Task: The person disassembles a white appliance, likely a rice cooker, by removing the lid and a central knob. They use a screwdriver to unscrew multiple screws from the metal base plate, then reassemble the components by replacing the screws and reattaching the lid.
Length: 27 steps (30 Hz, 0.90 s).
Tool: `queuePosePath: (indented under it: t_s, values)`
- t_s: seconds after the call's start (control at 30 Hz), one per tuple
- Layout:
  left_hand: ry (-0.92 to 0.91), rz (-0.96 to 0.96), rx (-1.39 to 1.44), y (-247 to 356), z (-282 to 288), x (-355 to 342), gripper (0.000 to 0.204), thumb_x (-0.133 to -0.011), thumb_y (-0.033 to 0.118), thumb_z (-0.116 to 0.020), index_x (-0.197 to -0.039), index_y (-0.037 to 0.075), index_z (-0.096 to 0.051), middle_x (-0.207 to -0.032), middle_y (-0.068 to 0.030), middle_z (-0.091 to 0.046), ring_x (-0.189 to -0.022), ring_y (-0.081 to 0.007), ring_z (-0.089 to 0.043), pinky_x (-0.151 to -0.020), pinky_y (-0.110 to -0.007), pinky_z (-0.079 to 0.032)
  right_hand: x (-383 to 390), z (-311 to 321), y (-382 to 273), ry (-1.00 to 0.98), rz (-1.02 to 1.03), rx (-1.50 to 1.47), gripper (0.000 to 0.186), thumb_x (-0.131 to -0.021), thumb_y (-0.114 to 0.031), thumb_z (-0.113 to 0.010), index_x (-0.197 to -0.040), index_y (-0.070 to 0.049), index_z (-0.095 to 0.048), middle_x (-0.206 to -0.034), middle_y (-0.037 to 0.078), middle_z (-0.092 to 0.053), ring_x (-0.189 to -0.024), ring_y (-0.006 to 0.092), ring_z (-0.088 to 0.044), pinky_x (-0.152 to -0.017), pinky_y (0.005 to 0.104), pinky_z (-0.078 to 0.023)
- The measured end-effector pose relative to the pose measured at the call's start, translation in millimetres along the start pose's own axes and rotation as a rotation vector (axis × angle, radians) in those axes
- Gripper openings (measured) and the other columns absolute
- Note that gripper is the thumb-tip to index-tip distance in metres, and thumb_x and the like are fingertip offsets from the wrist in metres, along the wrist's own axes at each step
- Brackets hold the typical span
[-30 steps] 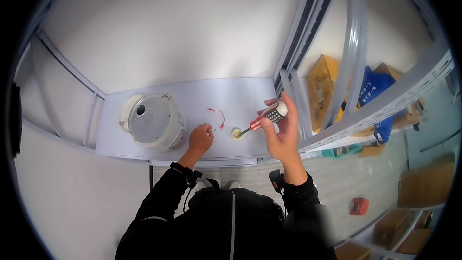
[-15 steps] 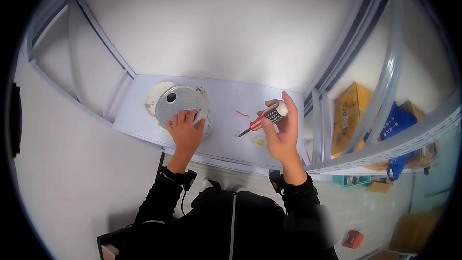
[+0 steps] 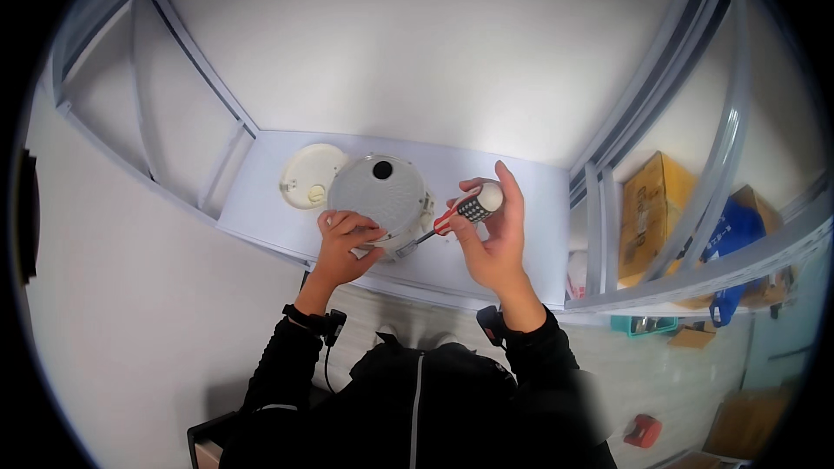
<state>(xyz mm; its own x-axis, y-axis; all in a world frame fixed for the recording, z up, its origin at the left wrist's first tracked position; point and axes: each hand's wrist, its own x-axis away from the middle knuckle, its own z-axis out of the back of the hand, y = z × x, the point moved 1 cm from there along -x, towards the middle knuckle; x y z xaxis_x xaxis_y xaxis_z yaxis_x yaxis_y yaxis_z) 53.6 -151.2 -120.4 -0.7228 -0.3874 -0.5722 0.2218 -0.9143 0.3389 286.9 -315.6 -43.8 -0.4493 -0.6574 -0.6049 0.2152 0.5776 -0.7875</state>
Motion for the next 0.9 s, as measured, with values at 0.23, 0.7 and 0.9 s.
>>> queuePosePath:
  t_s: [0.23,0.7,0.9]
  values:
    - [0.001,-0.025,0.024,-14.9,9.8,0.8,0.033,-0.073,0.018,-0.087,-0.104,0.019,-0.077,-0.108,0.0019,-0.069,-0.111,-0.0231,-0.063,-0.107,-0.051,-0.034,9.0,-41.1,2.4,-0.050,0.086,0.138,0.087,-0.095,-0.001,-0.075,-0.164,-0.005,-0.023,-0.133,0.020,-0.057,-0.106,0.0222,-0.069,-0.098,0.0413,-0.057]
    - [0.069,-0.054,0.245,-20.1,-17.1,-7.0,0.019,-0.078,0.020,-0.087,-0.094,0.017,-0.077,-0.094,0.0017,-0.059,-0.092,-0.0226,-0.057,-0.088,-0.040,-0.036,29.1,-102.8,0.5,0.076,0.197,0.536,0.074,-0.088,-0.006,-0.082,-0.153,-0.003,-0.047,-0.118,0.018,-0.069,-0.107,0.0280,-0.068,-0.095,0.0397,-0.052]
    - [0.059,-0.087,0.296,-27.1,-12.9,-7.4,0.018,-0.078,0.020,-0.089,-0.090,0.014,-0.078,-0.088,0.0022,-0.060,-0.088,-0.0203,-0.058,-0.084,-0.039,-0.036,39.7,-113.6,6.8,0.145,0.178,0.524,0.073,-0.089,-0.005,-0.082,-0.152,-0.002,-0.047,-0.122,0.019,-0.067,-0.105,0.0265,-0.068,-0.090,0.0379,-0.055]
